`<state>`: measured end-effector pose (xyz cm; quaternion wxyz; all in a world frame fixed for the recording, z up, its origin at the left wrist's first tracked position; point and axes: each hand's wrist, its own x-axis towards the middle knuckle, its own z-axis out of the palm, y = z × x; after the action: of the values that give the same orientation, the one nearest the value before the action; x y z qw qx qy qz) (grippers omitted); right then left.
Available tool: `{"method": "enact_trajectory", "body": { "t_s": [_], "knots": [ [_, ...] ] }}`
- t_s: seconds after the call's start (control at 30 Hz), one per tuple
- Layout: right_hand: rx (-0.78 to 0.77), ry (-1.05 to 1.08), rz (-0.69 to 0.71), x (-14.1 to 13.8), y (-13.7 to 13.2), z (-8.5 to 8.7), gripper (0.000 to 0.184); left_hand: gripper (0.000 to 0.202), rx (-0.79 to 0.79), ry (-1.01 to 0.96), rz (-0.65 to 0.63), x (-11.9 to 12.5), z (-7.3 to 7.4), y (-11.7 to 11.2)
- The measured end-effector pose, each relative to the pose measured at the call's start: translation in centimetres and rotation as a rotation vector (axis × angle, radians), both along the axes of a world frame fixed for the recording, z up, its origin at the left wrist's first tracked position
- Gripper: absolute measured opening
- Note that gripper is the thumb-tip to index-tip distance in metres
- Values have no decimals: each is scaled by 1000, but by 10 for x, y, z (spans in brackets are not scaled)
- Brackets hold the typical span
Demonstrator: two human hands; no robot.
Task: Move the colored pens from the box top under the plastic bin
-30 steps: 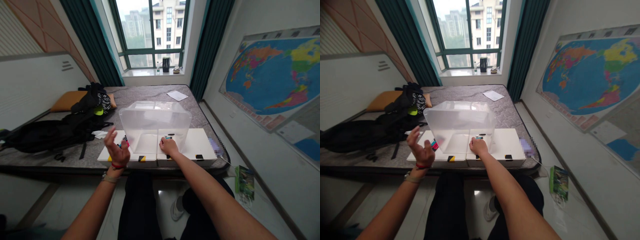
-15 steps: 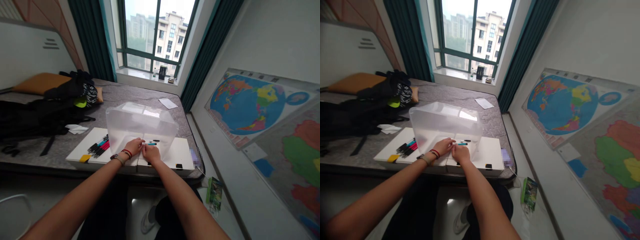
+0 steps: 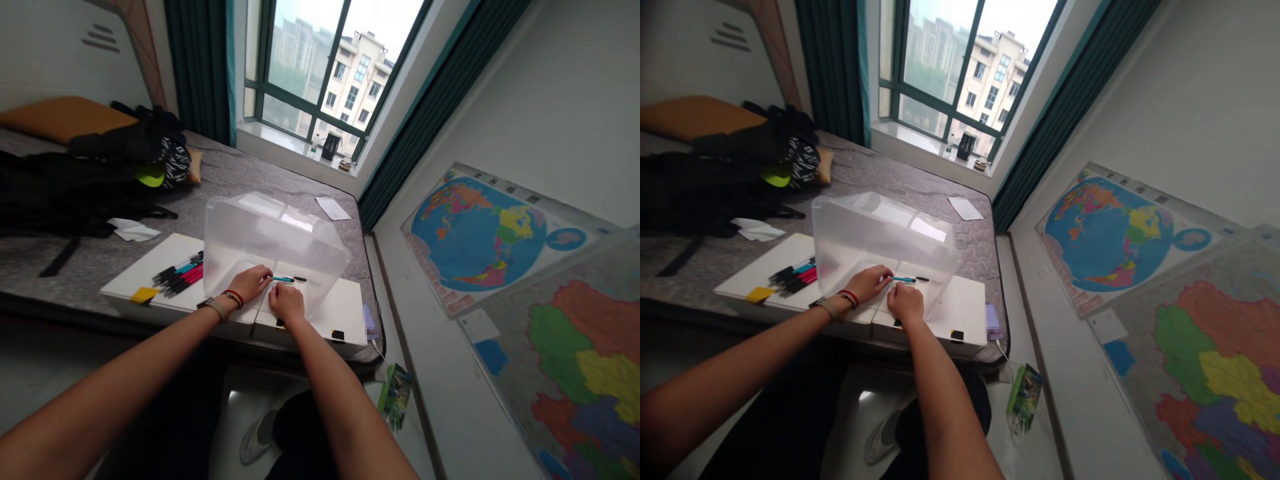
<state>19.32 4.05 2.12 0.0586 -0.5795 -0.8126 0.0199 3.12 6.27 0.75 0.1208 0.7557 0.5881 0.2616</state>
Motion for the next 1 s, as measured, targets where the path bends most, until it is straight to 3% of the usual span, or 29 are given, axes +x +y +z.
{"method": "enact_trajectory", "body": {
  "t_s": [0.17,0.3,0.43,0.53,0.6,0.7,0.83,1.0],
  "knots": [
    [13,13,-9,0,0,-1,33,31,73,-268,83,-11,6,-12],
    [-5,3,-19,-1,1,1,33,41,-22,-673,237,-14,12,-20],
    [-7,-7,-16,-1,1,3,33,48,-44,-1059,237,-12,20,-20],
    [-7,-6,-13,-1,1,4,33,47,-74,-1135,250,-10,23,-19],
    [-15,-13,-16,-2,0,5,33,43,-45,-999,312,-10,24,-18],
    [-21,-26,-17,-2,-1,6,34,36,31,-563,390,-10,23,-16],
    [-19,-44,-15,-2,-2,6,35,32,-70,-69,195,-10,17,-6],
    [-14,-46,-19,-2,-1,5,35,34,-147,165,72,-3,13,14]
  ]
}}
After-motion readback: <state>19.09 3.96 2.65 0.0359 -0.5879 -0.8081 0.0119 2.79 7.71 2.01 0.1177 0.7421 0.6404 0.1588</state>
